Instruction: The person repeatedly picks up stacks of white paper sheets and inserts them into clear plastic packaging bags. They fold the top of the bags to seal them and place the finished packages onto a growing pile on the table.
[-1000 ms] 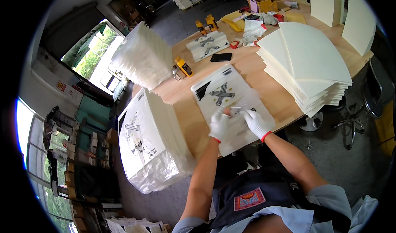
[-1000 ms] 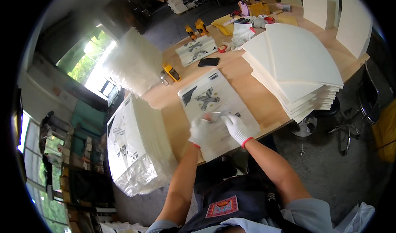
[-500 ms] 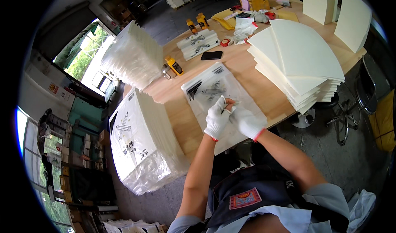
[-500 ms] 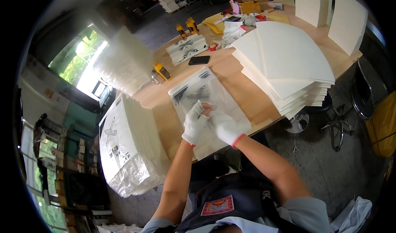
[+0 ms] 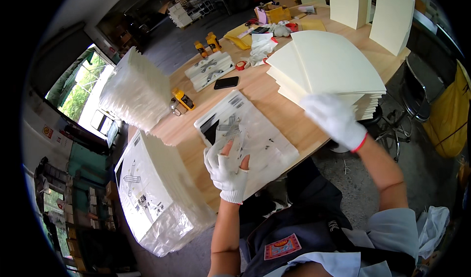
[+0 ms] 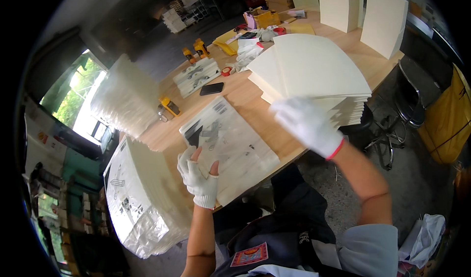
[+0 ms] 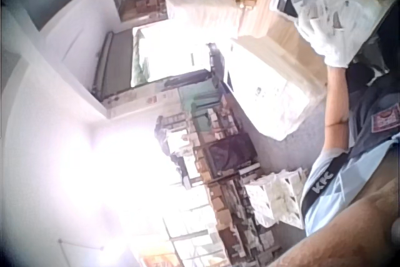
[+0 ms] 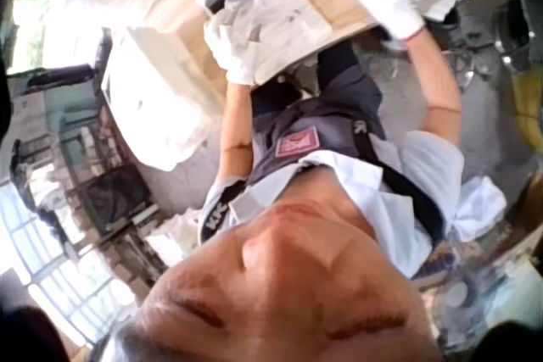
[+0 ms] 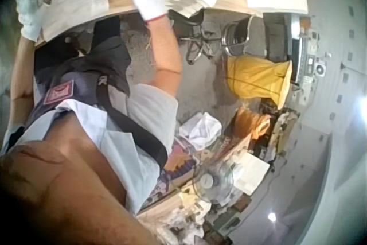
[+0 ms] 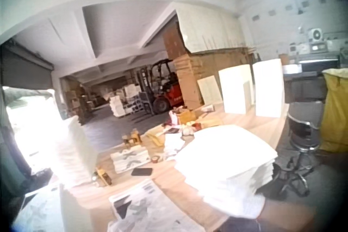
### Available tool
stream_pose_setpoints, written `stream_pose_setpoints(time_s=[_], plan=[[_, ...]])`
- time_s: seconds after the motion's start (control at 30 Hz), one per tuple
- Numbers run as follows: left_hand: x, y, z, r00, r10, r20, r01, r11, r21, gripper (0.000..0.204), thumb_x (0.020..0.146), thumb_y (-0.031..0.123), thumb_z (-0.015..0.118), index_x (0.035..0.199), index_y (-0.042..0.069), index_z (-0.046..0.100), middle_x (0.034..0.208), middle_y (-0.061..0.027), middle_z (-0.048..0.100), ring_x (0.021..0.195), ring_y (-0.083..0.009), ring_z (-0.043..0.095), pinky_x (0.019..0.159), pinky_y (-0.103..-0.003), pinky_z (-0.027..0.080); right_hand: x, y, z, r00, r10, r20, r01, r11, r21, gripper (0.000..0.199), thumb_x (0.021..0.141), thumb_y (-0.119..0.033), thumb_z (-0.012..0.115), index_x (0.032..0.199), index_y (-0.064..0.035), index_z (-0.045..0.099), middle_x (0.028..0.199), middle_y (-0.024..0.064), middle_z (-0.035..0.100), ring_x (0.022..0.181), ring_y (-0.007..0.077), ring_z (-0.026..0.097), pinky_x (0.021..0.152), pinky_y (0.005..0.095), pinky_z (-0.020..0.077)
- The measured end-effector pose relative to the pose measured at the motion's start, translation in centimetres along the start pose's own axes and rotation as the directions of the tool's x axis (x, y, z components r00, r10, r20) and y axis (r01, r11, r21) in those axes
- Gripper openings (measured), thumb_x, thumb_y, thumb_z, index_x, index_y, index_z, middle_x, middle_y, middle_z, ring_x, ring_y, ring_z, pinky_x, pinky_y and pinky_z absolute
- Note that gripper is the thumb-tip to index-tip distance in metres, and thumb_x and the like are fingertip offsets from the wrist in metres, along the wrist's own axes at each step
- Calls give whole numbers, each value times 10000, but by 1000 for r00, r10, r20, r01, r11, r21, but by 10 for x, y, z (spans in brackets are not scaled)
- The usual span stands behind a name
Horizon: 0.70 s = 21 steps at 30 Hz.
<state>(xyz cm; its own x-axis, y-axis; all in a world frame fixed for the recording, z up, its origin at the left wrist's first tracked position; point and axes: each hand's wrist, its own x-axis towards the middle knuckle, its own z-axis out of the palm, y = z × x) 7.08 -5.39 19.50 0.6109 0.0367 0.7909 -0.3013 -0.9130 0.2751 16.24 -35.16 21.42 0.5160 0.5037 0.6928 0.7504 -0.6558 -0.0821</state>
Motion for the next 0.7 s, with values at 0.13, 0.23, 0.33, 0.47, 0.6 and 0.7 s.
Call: stream_pose_setpoints(time_s=[0.13,0.23,0.33,0.47,0.6,0.7], plan=[[-8,20,6,996,83,37,-72,970,-232,382,652,113,773,1010,73,644,1026,-143,589,1014,-385,529,921,-490,417,-6,55,-13,977,193,93,-150,926,-346,327,870,-348,586,1104,-120,600,1033,78,610,977,268,576,812,387,490],[-18,31,14,985,126,117,-71,918,-390,301,685,75,743,975,70,665,964,-133,603,960,-367,561,864,-440,445,-2,72,-8,969,146,198,-52,907,-418,296,864,-343,578,1060,-122,601,937,66,609,903,252,586,782,376,498],[-28,47,27,948,108,298,63,857,-511,249,759,88,695,1005,60,662,909,-138,614,898,-344,581,787,-398,469,-5,96,2,976,-45,212,140,878,-459,231,831,-315,593,974,-135,607,840,41,603,792,244,600,743,366,506],[-33,62,70,726,24,687,573,531,-624,293,903,211,586,1147,48,596,961,-123,635,838,-293,599,753,-385,480,15,94,-18,974,-192,121,227,804,-550,119,780,-245,604,856,-154,601,724,21,570,657,234,586,651,365,492],[-22,69,93,505,187,842,806,-451,-383,474,990,390,426,1314,47,467,1071,-91,634,835,-215,612,774,-351,492,10,-3,-51,972,-202,119,226,944,-241,112,742,-193,597,829,-123,606,774,53,595,671,236,584,617,335,467],[-8,82,105,358,-34,933,850,-403,-341,369,940,272,492,1185,-2,510,1114,-135,596,916,-222,614,804,-337,506,-22,-69,-61,912,-92,399,84,996,38,433,839,-470,595,1039,-88,630,955,79,650,826,264,636,731,375,492]])
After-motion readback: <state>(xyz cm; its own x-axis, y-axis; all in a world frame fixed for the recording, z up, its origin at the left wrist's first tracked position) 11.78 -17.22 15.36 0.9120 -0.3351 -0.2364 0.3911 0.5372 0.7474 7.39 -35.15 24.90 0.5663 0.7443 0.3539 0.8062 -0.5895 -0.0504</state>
